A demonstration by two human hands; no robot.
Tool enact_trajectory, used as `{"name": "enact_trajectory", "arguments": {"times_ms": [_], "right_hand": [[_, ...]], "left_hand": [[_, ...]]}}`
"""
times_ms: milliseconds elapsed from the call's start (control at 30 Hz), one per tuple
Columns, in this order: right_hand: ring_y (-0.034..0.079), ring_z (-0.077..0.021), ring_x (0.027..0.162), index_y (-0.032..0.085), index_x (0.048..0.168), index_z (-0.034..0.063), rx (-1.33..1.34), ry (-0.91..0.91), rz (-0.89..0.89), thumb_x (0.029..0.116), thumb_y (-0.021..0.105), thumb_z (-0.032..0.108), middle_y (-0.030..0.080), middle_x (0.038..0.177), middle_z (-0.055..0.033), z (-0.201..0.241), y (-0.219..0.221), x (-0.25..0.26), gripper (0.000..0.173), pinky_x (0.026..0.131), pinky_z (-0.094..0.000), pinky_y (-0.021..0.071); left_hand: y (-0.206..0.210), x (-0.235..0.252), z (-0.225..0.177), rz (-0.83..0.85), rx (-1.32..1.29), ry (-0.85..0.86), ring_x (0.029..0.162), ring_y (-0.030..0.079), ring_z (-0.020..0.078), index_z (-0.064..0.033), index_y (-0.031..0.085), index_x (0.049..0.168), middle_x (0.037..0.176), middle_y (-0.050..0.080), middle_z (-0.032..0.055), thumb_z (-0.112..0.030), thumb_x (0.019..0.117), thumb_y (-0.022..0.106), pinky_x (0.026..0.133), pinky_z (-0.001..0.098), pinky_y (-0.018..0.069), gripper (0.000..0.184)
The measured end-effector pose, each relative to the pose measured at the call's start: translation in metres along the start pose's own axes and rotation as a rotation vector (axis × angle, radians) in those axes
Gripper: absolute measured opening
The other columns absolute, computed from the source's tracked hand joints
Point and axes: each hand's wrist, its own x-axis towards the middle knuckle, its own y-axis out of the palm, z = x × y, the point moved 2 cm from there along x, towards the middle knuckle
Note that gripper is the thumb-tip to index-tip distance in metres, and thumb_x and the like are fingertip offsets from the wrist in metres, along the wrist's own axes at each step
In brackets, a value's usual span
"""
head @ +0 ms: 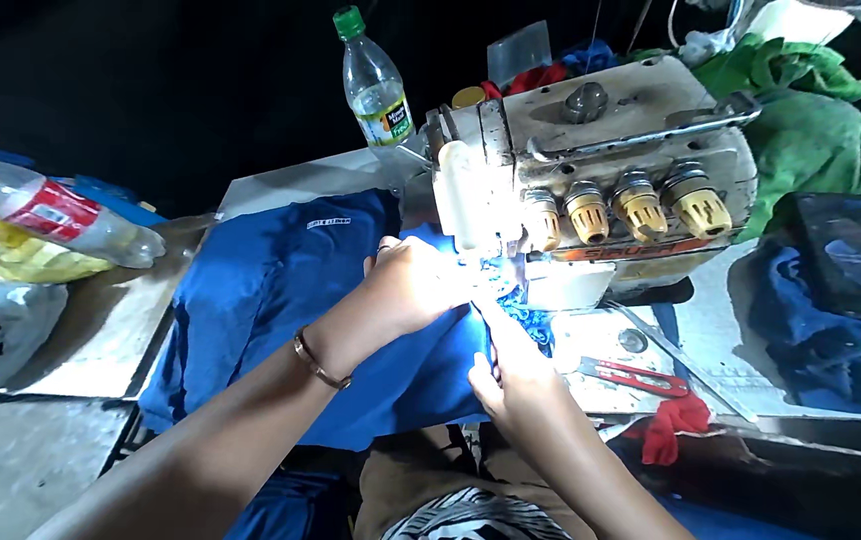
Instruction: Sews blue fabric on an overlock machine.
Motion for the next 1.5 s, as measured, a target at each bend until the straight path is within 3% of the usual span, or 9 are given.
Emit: {"name": "enact_trajectory", "arguments": {"times_ms": [133,233,433,700,800,900,1233,1367,1500], "right_hand": [[0.07,-0.0232,0.074,0.048,0.15,0.0022,0.015,0.038,0.04,0.0952,0.06,0.019,0.066,0.111,-0.017,0.003,-0.001,-0.001,0.058,0.064,-0.0388,0.0599],[0.071,-0.026,0.093,0.045,0.153,0.0041,0.09,0.069,0.132,0.0976,0.057,0.015,0.066,0.118,-0.0198,0.008,-0.01,0.002,0.058,0.08,-0.0368,0.0595],[0.069,-0.0267,0.101,0.043,0.155,0.0036,0.124,0.035,0.128,0.0987,0.053,0.011,0.063,0.125,-0.022,0.008,-0.012,0.004,0.058,0.085,-0.0322,0.0577],[0.07,-0.0266,0.095,0.041,0.157,0.0071,0.138,0.048,0.128,0.0981,0.055,0.013,0.066,0.117,-0.02,0.005,-0.01,0.003,0.06,0.082,-0.0352,0.0583],[0.071,-0.0252,0.087,0.046,0.153,0.004,0.083,0.024,0.075,0.0966,0.056,0.014,0.067,0.116,-0.0184,0.005,-0.003,0.002,0.058,0.077,-0.0369,0.0599],[0.073,-0.0257,0.088,0.05,0.148,-0.0003,0.032,-0.005,0.025,0.0936,0.058,0.014,0.068,0.117,-0.0194,0.005,0.001,0.001,0.057,0.075,-0.0373,0.0605],[0.071,-0.0234,0.078,0.048,0.151,0.0022,0.01,0.045,0.051,0.0951,0.06,0.018,0.066,0.12,-0.0198,0.003,0.001,0.0,0.059,0.07,-0.0378,0.0598],[0.064,-0.0157,0.066,0.05,0.146,0.0019,0.149,0.104,-0.016,0.0936,0.063,0.018,0.068,0.102,-0.0115,-0.004,0.001,-0.004,0.057,0.061,-0.0352,0.057],[0.059,-0.0071,0.064,0.037,0.156,0.008,0.268,0.175,-0.029,0.0909,0.065,0.016,0.063,0.084,0.0003,-0.006,-0.001,-0.007,0.071,0.06,-0.027,0.0547]], "left_hand": [[0.005,-0.011,-0.004,-0.178,0.139,0.044,0.11,0.058,0.0324,-0.0145,0.078,0.097,0.102,0.068,0.0067,-0.032,0.0899,0.076,0.088,0.0597,0.0444,0.019],[0.013,-0.015,-0.001,-0.268,0.221,0.065,0.115,0.056,0.0404,-0.0079,0.075,0.1,0.111,0.066,0.0142,-0.036,0.0879,0.074,0.087,0.0659,0.0442,0.03],[0.017,-0.015,-0.001,-0.331,0.217,0.111,0.112,0.057,0.0433,-0.0103,0.075,0.101,0.106,0.068,0.0138,-0.033,0.0837,0.074,0.085,0.0675,0.0412,0.028],[0.01,-0.003,0.01,-0.076,-0.037,-0.003,0.091,0.066,0.0255,-0.0089,0.075,0.097,0.091,0.07,0.0085,-0.024,0.0907,0.078,0.083,0.0538,0.0505,0.017],[0.005,-0.003,0.004,0.025,-0.054,-0.061,0.096,0.066,0.0218,-0.0127,0.079,0.098,0.097,0.073,0.0045,-0.024,0.0955,0.073,0.092,0.0511,0.0488,0.013],[0.001,-0.005,-0.003,0.035,-0.072,-0.053,0.079,0.063,0.0142,-0.0138,0.078,0.092,0.087,0.07,0.0013,-0.024,0.0975,0.07,0.077,0.0411,0.0504,0.014],[0.003,0.007,-0.002,0.117,0.011,-0.157,0.106,0.062,0.0324,-0.0111,0.078,0.098,0.099,0.072,0.0105,-0.033,0.0962,0.071,0.093,0.0617,0.0424,0.023],[-0.001,0.005,-0.008,0.125,-0.017,-0.132,0.101,0.063,0.0307,-0.0068,0.078,0.097,0.097,0.072,0.0116,-0.026,0.0954,0.073,0.096,0.0574,0.0408,0.02],[-0.005,0.009,-0.011,0.179,-0.108,-0.284,0.083,0.06,0.0198,-0.0059,0.074,0.092,0.088,0.068,0.0075,-0.025,0.0961,0.072,0.076,0.0434,0.0477,0.02]]}}
